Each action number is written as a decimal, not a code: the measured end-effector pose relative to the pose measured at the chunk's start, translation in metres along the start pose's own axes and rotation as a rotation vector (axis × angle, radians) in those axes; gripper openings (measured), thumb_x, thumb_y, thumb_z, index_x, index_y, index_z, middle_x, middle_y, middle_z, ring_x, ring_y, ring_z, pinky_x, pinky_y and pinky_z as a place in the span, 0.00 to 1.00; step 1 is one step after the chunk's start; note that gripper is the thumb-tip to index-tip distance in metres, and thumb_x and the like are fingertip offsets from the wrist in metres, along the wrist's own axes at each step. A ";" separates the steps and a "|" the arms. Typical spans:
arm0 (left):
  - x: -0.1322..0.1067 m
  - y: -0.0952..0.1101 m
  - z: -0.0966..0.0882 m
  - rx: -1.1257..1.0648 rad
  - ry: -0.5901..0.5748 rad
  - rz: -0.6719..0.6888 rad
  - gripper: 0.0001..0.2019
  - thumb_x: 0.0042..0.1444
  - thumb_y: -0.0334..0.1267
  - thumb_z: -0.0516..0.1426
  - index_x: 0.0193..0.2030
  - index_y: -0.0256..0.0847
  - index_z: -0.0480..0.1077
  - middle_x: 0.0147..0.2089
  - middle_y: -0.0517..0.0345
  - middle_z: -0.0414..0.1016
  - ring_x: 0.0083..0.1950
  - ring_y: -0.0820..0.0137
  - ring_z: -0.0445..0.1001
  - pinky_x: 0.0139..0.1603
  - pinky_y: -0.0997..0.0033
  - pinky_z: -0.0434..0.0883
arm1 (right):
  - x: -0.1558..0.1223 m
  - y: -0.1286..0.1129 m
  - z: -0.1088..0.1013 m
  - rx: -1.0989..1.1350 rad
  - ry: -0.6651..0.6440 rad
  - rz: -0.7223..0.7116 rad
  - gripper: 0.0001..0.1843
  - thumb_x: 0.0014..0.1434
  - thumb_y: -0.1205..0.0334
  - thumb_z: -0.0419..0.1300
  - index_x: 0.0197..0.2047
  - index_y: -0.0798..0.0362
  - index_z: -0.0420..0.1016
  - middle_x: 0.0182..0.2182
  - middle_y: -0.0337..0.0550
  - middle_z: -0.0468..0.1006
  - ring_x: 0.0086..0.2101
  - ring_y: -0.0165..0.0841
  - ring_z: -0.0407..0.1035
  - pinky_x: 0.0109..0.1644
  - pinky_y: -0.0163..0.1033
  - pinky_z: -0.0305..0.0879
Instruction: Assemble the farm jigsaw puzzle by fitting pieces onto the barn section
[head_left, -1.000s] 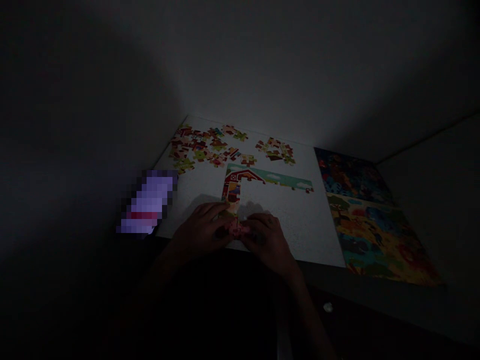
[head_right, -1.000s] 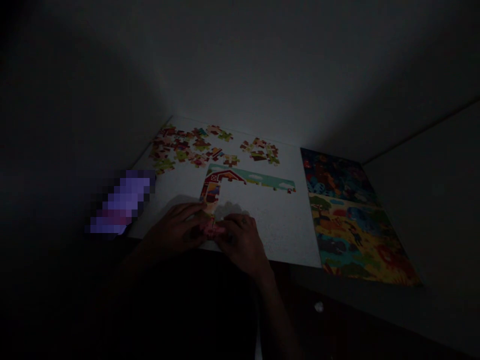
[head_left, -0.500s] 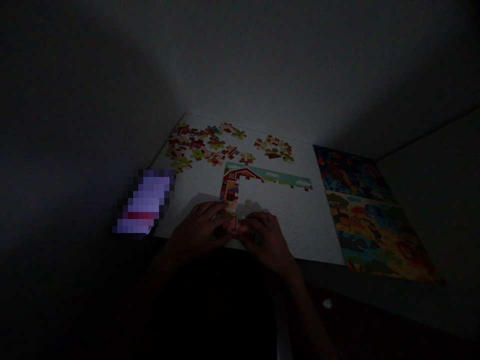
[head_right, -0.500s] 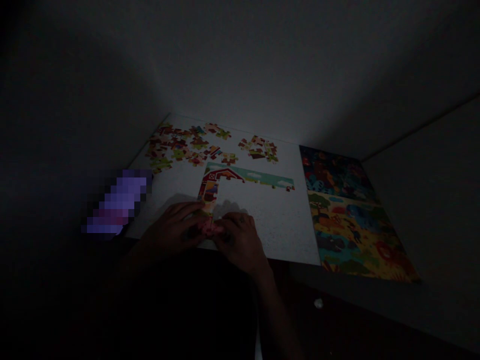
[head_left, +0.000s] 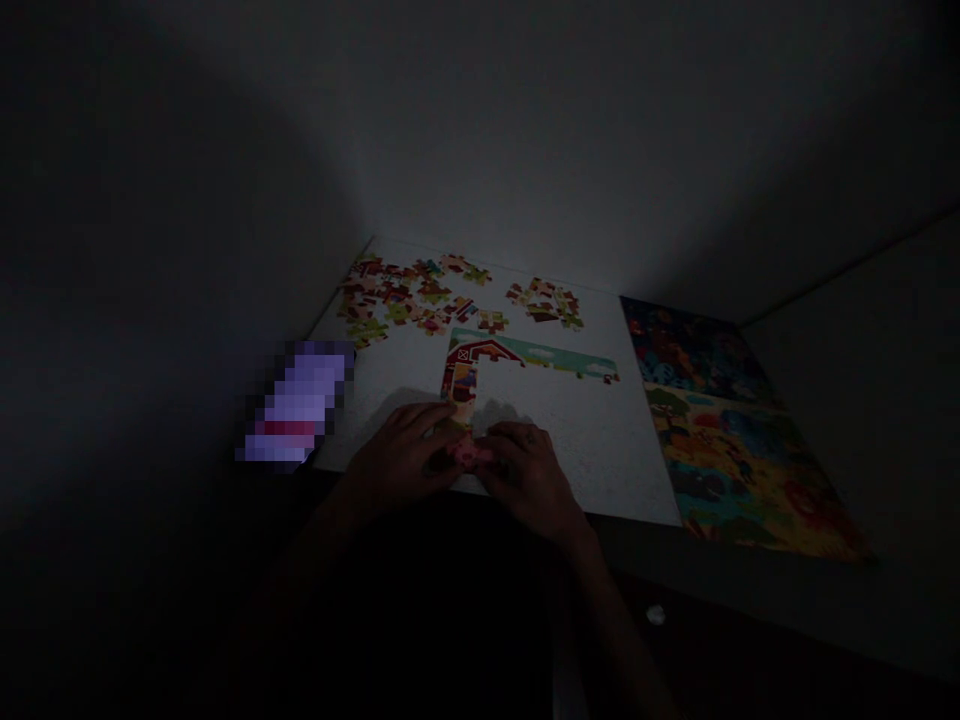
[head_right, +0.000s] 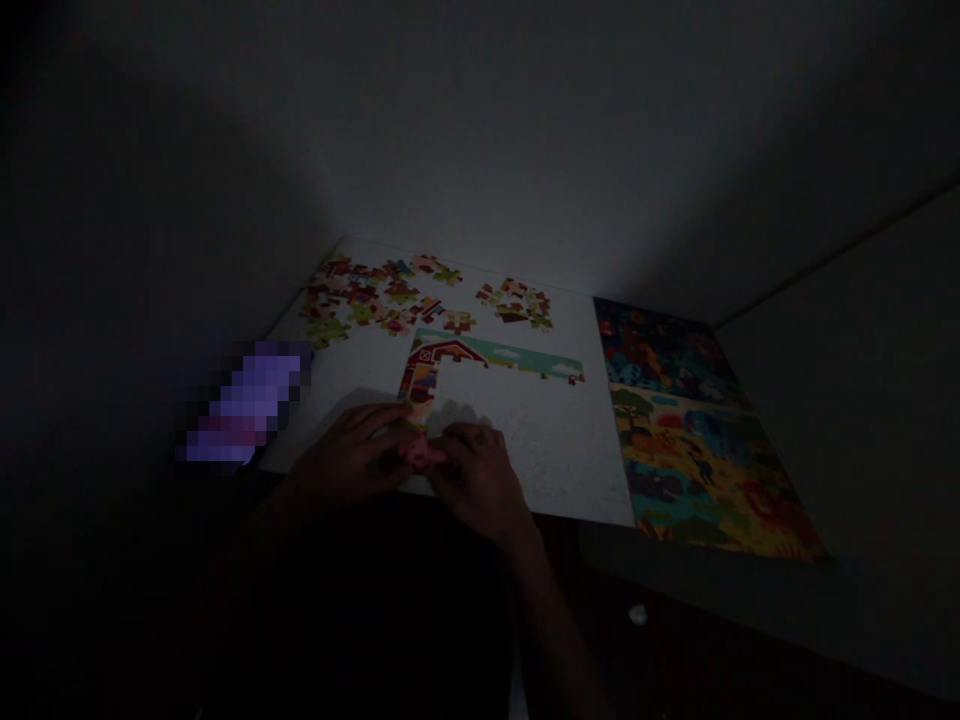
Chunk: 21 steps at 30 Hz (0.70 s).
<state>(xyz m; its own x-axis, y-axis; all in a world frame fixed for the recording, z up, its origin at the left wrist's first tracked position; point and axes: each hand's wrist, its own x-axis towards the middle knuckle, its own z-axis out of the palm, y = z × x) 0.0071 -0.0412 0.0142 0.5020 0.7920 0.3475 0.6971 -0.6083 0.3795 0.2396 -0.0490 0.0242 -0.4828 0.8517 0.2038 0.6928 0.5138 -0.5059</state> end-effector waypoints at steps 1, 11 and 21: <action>0.000 0.000 0.000 0.001 -0.005 -0.004 0.17 0.59 0.44 0.60 0.54 0.43 0.74 0.62 0.47 0.70 0.63 0.56 0.67 0.62 0.52 0.67 | 0.000 0.000 0.000 -0.001 -0.003 0.001 0.17 0.60 0.58 0.64 0.53 0.49 0.75 0.52 0.49 0.74 0.53 0.43 0.65 0.58 0.53 0.61; 0.001 0.003 -0.003 0.011 -0.032 -0.021 0.16 0.59 0.42 0.59 0.53 0.44 0.75 0.63 0.49 0.70 0.63 0.57 0.67 0.63 0.53 0.66 | 0.002 0.013 0.002 0.312 0.139 0.087 0.13 0.61 0.61 0.62 0.50 0.47 0.76 0.49 0.47 0.75 0.52 0.39 0.68 0.58 0.48 0.64; 0.003 -0.006 0.004 0.101 0.084 -0.064 0.22 0.61 0.43 0.56 0.61 0.43 0.69 0.65 0.46 0.68 0.66 0.55 0.65 0.64 0.47 0.67 | 0.022 0.051 -0.018 0.482 0.260 0.206 0.09 0.62 0.59 0.56 0.43 0.50 0.76 0.42 0.45 0.77 0.43 0.35 0.72 0.47 0.41 0.70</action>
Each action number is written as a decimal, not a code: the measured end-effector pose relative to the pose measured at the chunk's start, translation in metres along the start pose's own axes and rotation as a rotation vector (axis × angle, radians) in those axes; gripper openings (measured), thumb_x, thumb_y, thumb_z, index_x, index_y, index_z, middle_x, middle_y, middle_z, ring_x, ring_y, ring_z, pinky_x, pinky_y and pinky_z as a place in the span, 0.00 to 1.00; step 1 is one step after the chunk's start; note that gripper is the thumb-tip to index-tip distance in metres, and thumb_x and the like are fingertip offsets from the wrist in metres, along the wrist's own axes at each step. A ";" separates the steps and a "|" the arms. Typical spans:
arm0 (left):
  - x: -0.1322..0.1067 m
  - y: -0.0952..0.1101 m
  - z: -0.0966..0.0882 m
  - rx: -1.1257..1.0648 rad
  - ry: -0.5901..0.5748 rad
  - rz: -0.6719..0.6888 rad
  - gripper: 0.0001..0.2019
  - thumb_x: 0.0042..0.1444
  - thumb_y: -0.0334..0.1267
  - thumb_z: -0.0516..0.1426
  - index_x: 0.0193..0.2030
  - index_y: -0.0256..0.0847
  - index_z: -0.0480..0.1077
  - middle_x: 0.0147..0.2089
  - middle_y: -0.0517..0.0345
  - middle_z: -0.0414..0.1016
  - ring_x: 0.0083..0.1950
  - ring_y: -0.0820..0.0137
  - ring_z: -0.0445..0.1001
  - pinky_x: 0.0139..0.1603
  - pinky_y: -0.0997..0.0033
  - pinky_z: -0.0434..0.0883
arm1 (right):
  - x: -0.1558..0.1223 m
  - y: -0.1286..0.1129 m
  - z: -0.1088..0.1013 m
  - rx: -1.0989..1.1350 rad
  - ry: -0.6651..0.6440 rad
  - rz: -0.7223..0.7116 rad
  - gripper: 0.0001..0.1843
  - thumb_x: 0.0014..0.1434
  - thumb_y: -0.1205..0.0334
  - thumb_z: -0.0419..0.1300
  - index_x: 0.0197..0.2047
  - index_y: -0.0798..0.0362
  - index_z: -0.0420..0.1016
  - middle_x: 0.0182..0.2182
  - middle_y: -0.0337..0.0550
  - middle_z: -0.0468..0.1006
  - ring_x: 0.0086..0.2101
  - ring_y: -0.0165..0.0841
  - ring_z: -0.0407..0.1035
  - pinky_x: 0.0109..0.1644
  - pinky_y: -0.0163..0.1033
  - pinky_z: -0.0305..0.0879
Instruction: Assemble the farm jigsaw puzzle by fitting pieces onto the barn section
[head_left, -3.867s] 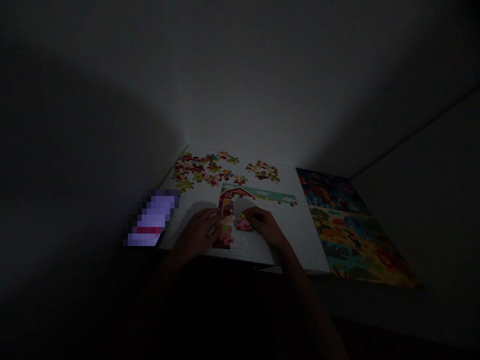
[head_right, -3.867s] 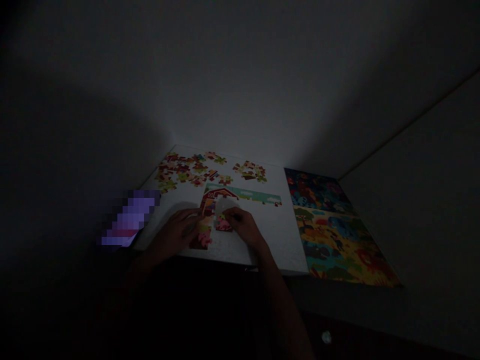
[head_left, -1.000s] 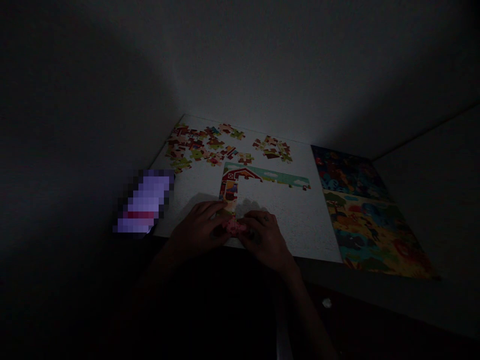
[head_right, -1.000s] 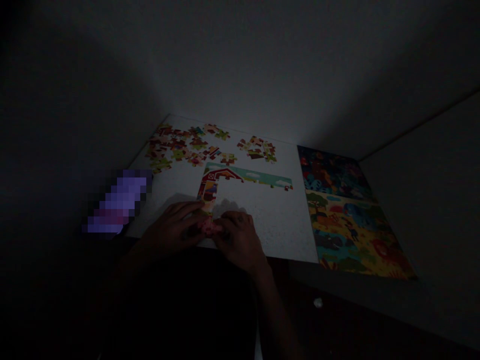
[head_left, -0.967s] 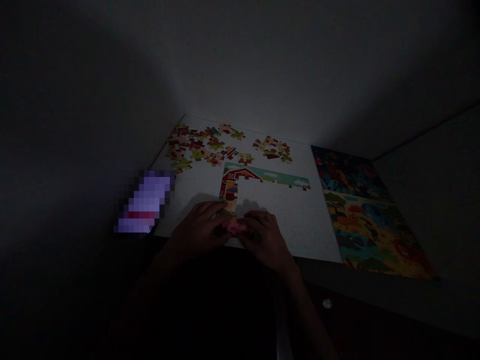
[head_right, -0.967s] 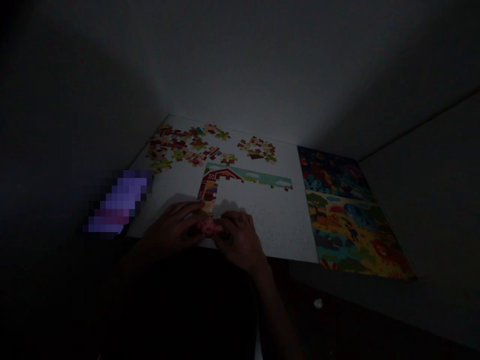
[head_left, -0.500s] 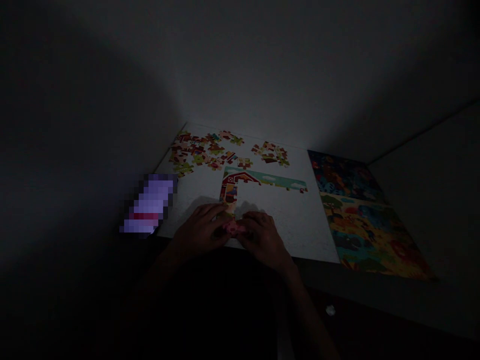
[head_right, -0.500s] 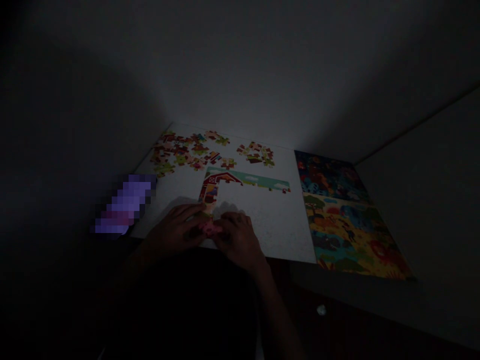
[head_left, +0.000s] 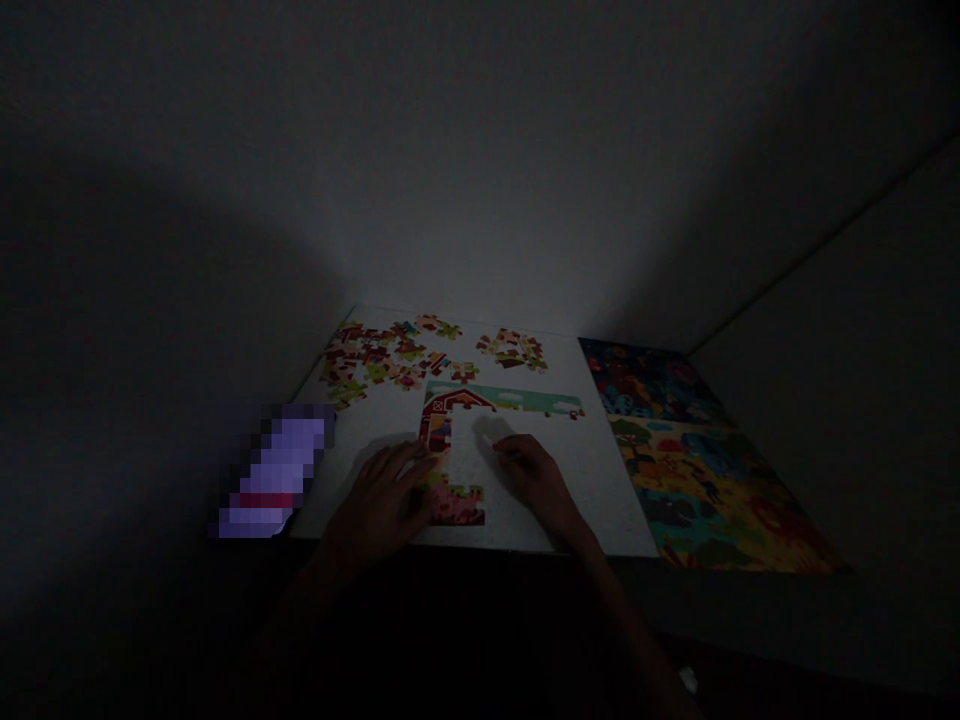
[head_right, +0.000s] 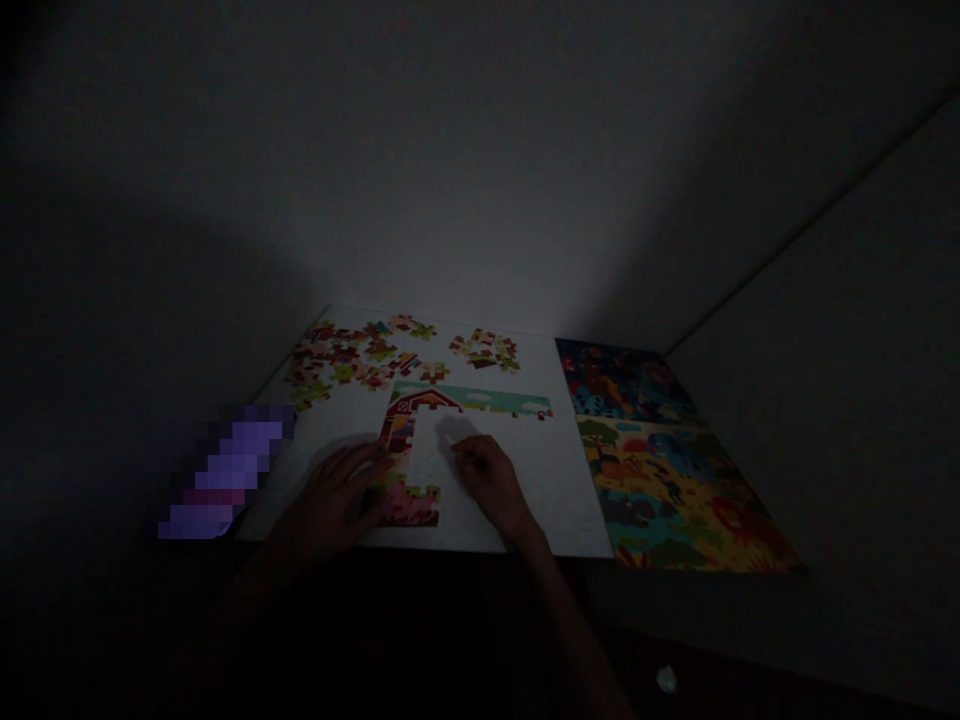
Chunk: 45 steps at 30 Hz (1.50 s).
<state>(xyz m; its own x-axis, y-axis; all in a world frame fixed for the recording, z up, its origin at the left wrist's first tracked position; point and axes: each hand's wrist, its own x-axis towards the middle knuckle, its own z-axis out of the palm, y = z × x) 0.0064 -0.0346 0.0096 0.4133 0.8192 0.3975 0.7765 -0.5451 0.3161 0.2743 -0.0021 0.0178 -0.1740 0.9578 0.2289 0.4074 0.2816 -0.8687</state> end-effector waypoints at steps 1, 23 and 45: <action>0.000 -0.001 0.001 0.009 -0.002 -0.002 0.22 0.61 0.43 0.57 0.62 0.44 0.68 0.66 0.47 0.67 0.66 0.55 0.64 0.64 0.48 0.67 | 0.006 0.004 -0.004 -0.028 0.003 -0.004 0.10 0.61 0.60 0.56 0.43 0.51 0.76 0.41 0.45 0.77 0.42 0.35 0.72 0.46 0.41 0.70; -0.004 -0.011 0.007 0.059 -0.005 -0.015 0.20 0.63 0.41 0.55 0.61 0.45 0.69 0.64 0.49 0.70 0.63 0.58 0.70 0.59 0.55 0.73 | 0.149 0.047 -0.017 -0.629 0.115 -0.040 0.17 0.61 0.65 0.54 0.50 0.52 0.78 0.50 0.47 0.78 0.51 0.39 0.69 0.58 0.45 0.61; 0.000 -0.003 0.001 0.083 -0.029 -0.031 0.19 0.63 0.38 0.55 0.61 0.42 0.68 0.64 0.46 0.70 0.63 0.57 0.69 0.59 0.51 0.74 | 0.143 0.066 -0.046 -0.845 0.161 0.286 0.21 0.66 0.59 0.48 0.57 0.53 0.73 0.57 0.54 0.73 0.54 0.45 0.68 0.57 0.49 0.61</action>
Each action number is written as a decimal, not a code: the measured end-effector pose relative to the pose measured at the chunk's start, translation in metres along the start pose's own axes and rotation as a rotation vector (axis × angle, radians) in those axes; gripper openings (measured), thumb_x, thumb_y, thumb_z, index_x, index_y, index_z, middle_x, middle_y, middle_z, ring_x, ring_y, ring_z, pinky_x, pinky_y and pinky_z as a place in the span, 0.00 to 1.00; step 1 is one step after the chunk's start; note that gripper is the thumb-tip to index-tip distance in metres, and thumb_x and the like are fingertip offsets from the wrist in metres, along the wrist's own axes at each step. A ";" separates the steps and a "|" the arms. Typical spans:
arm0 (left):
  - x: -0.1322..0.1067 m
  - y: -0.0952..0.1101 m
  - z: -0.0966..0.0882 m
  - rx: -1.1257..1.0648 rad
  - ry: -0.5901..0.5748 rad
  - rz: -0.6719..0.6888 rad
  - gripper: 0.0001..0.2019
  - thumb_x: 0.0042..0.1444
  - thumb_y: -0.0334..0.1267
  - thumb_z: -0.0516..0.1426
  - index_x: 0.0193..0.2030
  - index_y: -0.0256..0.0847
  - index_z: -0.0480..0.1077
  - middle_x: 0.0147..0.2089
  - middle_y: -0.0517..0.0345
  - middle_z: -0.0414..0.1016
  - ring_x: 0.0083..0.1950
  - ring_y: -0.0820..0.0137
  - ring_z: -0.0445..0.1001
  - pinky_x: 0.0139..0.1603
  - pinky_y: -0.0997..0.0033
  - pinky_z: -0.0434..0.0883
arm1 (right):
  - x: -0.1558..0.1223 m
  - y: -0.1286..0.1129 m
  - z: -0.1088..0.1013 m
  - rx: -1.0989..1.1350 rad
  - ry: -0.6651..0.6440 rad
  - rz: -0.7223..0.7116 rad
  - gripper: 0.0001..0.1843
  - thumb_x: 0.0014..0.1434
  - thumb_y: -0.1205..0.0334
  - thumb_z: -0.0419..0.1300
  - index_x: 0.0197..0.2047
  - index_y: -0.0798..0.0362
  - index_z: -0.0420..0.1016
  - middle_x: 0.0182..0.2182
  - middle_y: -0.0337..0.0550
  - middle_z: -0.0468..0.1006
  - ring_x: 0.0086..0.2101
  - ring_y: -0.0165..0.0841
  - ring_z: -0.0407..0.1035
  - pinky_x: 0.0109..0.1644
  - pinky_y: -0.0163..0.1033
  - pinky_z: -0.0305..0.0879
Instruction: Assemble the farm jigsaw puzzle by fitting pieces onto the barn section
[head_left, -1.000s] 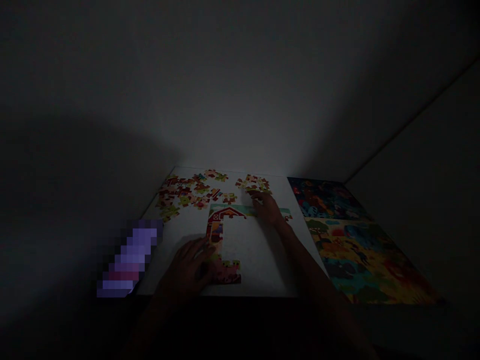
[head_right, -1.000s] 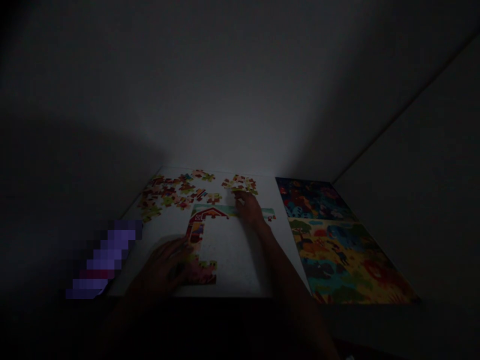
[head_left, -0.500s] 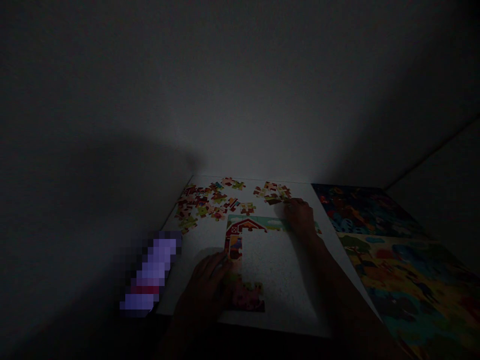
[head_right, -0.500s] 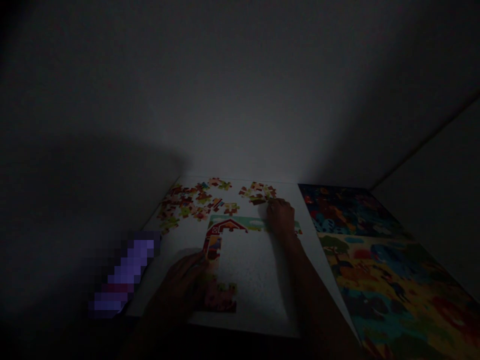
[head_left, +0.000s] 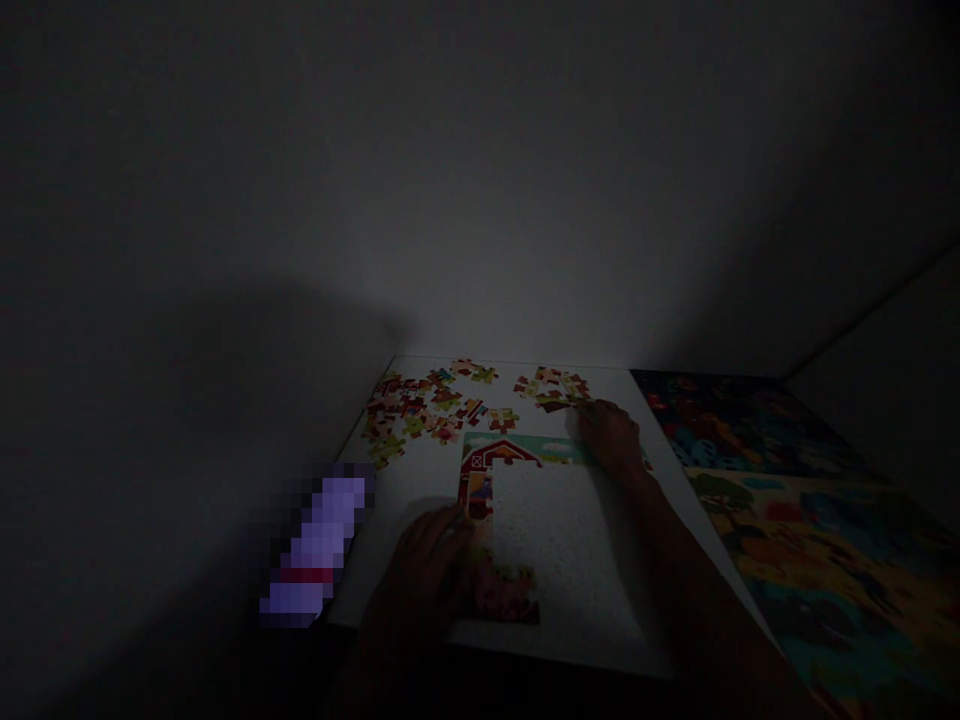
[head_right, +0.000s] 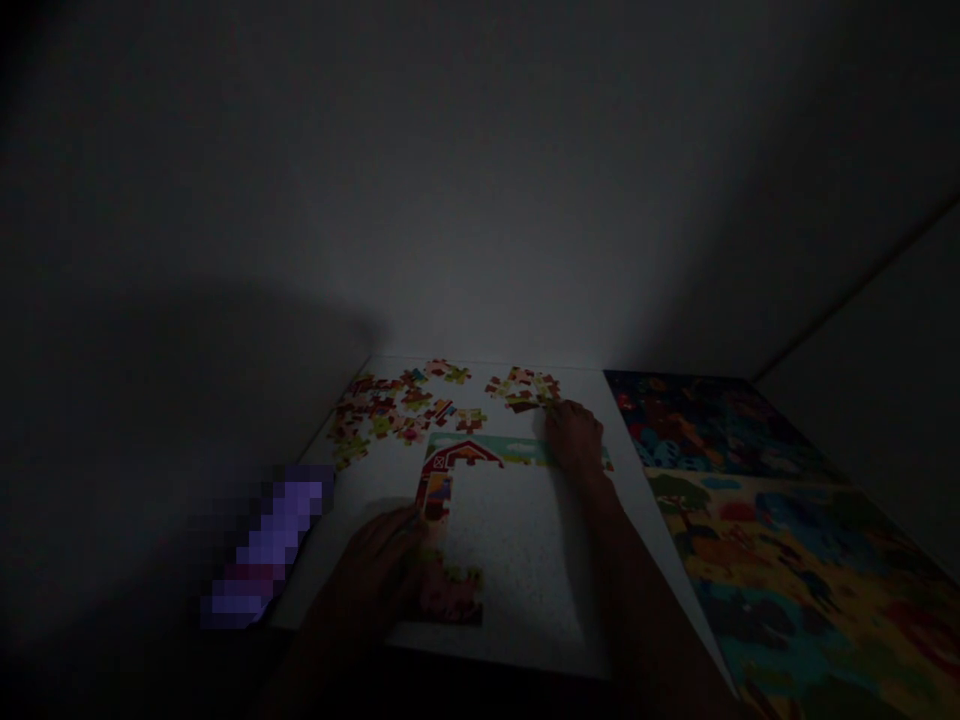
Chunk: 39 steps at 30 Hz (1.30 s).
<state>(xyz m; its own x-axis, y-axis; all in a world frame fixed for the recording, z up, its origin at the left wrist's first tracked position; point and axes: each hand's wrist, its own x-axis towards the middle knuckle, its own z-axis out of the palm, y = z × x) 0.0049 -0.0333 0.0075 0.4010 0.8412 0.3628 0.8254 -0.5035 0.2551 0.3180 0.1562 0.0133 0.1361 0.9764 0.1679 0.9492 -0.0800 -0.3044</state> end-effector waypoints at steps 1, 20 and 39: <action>0.000 0.000 0.000 0.002 -0.001 0.000 0.20 0.63 0.38 0.55 0.61 0.42 0.68 0.64 0.46 0.70 0.63 0.57 0.69 0.59 0.51 0.74 | 0.000 0.001 0.000 0.004 -0.007 -0.004 0.21 0.65 0.59 0.49 0.58 0.53 0.72 0.57 0.54 0.73 0.55 0.46 0.68 0.57 0.50 0.61; -0.002 -0.017 0.013 0.036 0.075 0.051 0.19 0.66 0.44 0.52 0.61 0.46 0.70 0.62 0.51 0.72 0.60 0.61 0.72 0.58 0.57 0.75 | 0.003 0.013 -0.011 0.056 0.020 0.077 0.18 0.63 0.64 0.52 0.52 0.52 0.77 0.53 0.50 0.77 0.52 0.40 0.70 0.56 0.43 0.61; 0.002 -0.018 0.010 0.080 0.117 0.116 0.18 0.66 0.44 0.51 0.59 0.46 0.71 0.60 0.52 0.74 0.58 0.63 0.73 0.55 0.62 0.75 | 0.018 0.051 -0.005 0.211 0.128 0.153 0.24 0.60 0.71 0.47 0.52 0.57 0.78 0.50 0.52 0.79 0.50 0.39 0.72 0.56 0.40 0.64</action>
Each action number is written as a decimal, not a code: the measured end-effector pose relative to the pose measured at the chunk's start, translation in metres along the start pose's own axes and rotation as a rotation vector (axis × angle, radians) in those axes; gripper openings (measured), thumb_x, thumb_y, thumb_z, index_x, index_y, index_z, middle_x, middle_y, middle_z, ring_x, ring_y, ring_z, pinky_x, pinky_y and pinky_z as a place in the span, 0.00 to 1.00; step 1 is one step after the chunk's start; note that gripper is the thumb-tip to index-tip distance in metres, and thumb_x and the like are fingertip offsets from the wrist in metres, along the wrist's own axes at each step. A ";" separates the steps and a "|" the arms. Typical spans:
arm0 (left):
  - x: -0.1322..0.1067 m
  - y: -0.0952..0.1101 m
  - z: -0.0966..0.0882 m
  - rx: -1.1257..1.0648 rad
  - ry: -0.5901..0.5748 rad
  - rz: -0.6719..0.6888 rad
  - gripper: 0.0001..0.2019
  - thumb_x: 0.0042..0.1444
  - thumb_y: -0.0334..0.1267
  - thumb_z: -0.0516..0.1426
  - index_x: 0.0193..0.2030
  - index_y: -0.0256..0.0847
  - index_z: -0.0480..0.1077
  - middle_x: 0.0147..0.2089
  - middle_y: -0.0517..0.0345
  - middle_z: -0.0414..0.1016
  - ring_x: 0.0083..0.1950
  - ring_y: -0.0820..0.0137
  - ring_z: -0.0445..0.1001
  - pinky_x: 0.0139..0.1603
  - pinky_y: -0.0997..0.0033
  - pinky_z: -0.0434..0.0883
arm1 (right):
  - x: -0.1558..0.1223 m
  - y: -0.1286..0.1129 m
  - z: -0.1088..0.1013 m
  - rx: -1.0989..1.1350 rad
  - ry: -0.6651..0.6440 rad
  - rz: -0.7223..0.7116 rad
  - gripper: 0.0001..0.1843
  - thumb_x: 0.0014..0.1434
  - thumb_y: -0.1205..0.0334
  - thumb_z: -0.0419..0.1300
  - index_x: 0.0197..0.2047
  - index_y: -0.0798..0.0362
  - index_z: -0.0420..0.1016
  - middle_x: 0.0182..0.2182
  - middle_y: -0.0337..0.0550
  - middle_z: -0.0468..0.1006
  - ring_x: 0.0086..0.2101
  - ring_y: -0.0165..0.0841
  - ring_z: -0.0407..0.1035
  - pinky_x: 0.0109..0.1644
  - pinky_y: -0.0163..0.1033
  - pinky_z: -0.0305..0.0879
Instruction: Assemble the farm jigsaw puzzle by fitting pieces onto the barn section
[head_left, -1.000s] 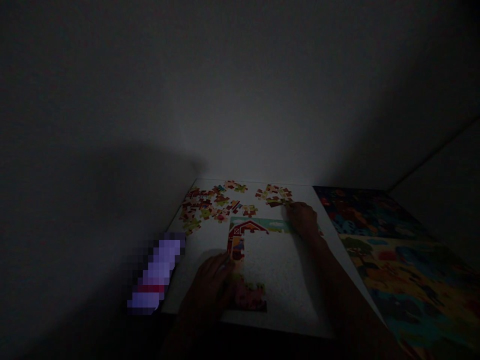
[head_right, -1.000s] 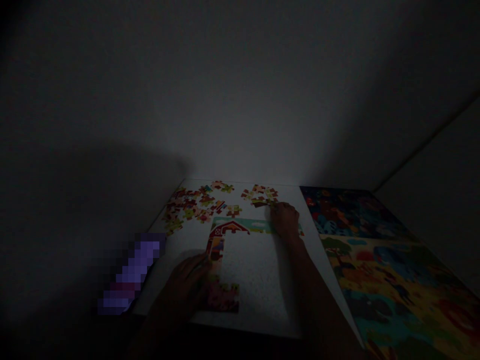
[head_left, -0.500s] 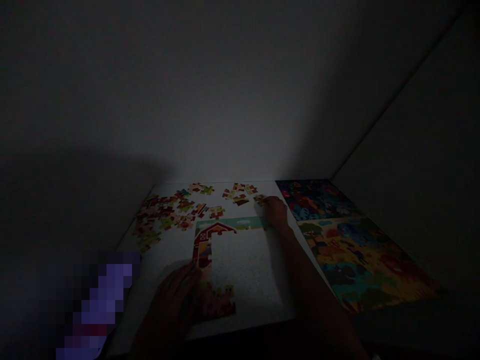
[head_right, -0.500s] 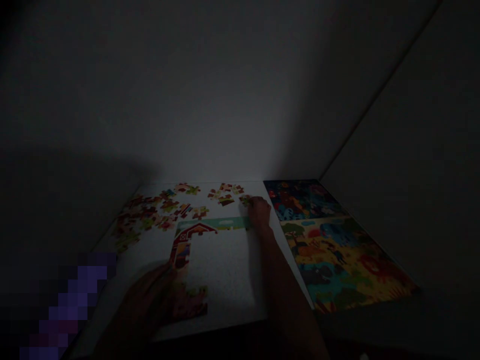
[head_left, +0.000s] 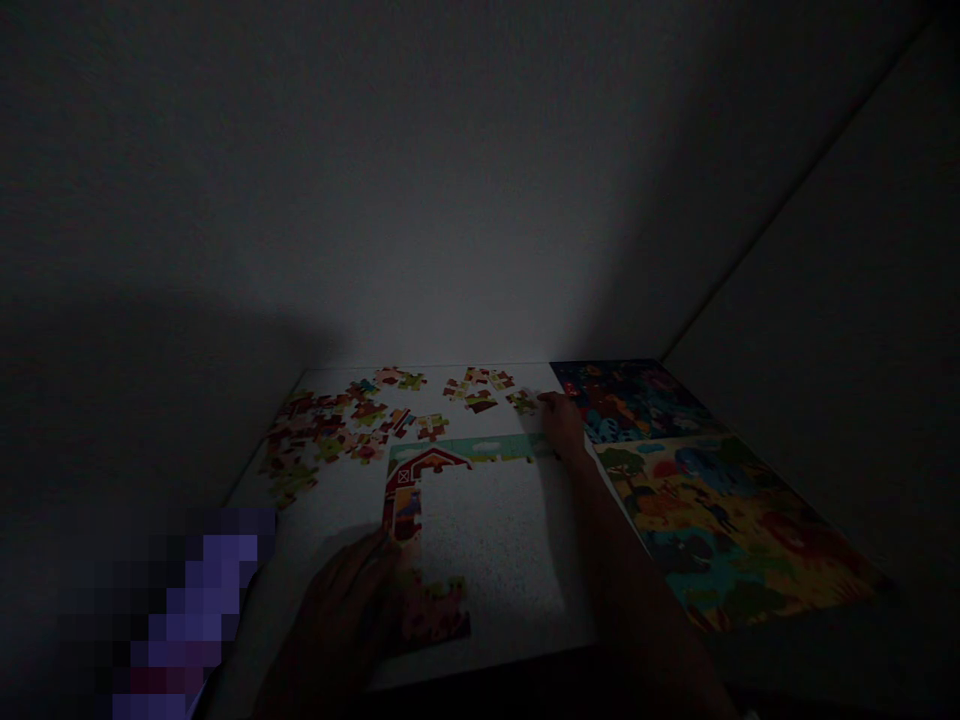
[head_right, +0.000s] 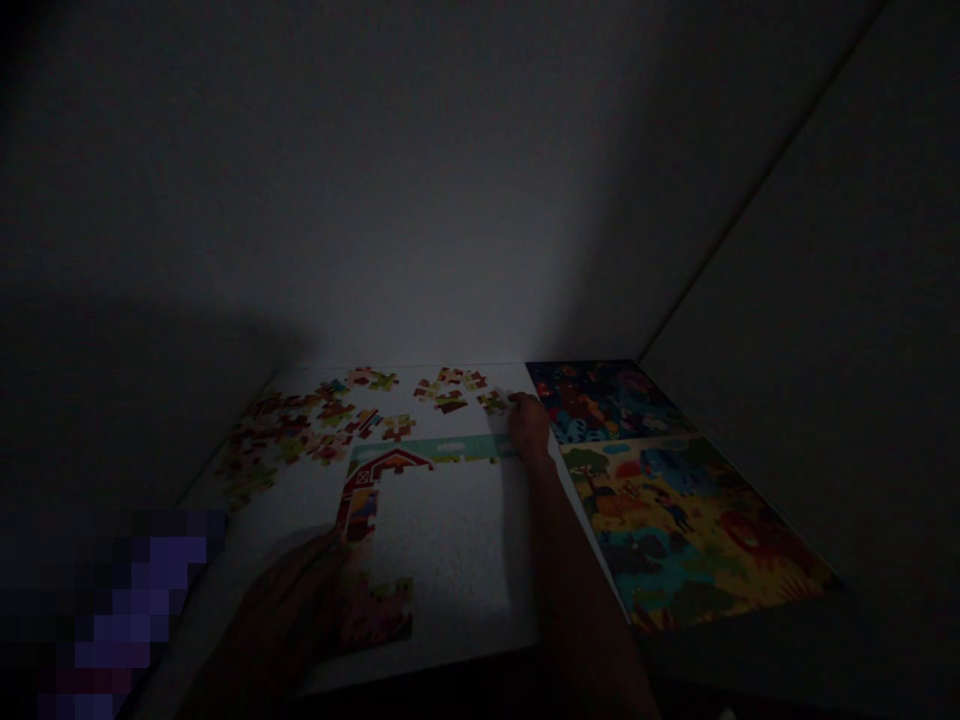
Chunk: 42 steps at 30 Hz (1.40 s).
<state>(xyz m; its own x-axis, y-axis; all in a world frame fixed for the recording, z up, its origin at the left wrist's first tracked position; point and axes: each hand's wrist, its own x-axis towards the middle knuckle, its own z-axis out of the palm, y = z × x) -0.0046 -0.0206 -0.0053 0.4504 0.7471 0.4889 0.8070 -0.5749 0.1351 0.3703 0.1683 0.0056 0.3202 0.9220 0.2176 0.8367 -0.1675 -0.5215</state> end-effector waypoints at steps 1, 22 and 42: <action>0.000 0.000 0.000 0.004 0.001 0.004 0.18 0.66 0.44 0.51 0.59 0.46 0.71 0.60 0.52 0.74 0.58 0.63 0.73 0.55 0.62 0.75 | 0.000 0.000 0.000 -0.012 0.002 -0.008 0.23 0.60 0.71 0.47 0.52 0.57 0.79 0.49 0.52 0.79 0.49 0.39 0.73 0.56 0.40 0.64; -0.009 -0.002 0.006 -0.007 -0.026 -0.044 0.20 0.66 0.45 0.52 0.62 0.46 0.69 0.63 0.52 0.72 0.61 0.62 0.71 0.57 0.60 0.75 | -0.022 -0.040 0.025 -0.170 -0.151 -0.259 0.21 0.68 0.53 0.50 0.60 0.47 0.72 0.61 0.49 0.71 0.62 0.41 0.61 0.65 0.51 0.55; -0.005 0.008 -0.002 -0.008 -0.028 -0.088 0.19 0.65 0.43 0.54 0.62 0.47 0.69 0.63 0.53 0.72 0.62 0.62 0.71 0.58 0.61 0.75 | -0.046 -0.073 0.040 -0.071 -0.233 -0.505 0.28 0.67 0.48 0.53 0.67 0.47 0.64 0.67 0.48 0.62 0.67 0.43 0.53 0.69 0.53 0.48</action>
<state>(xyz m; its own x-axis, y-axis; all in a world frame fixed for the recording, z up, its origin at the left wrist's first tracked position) -0.0013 -0.0294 -0.0055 0.3889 0.8036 0.4505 0.8407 -0.5096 0.1833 0.2767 0.1524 0.0006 -0.2278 0.9452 0.2338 0.8911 0.2992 -0.3413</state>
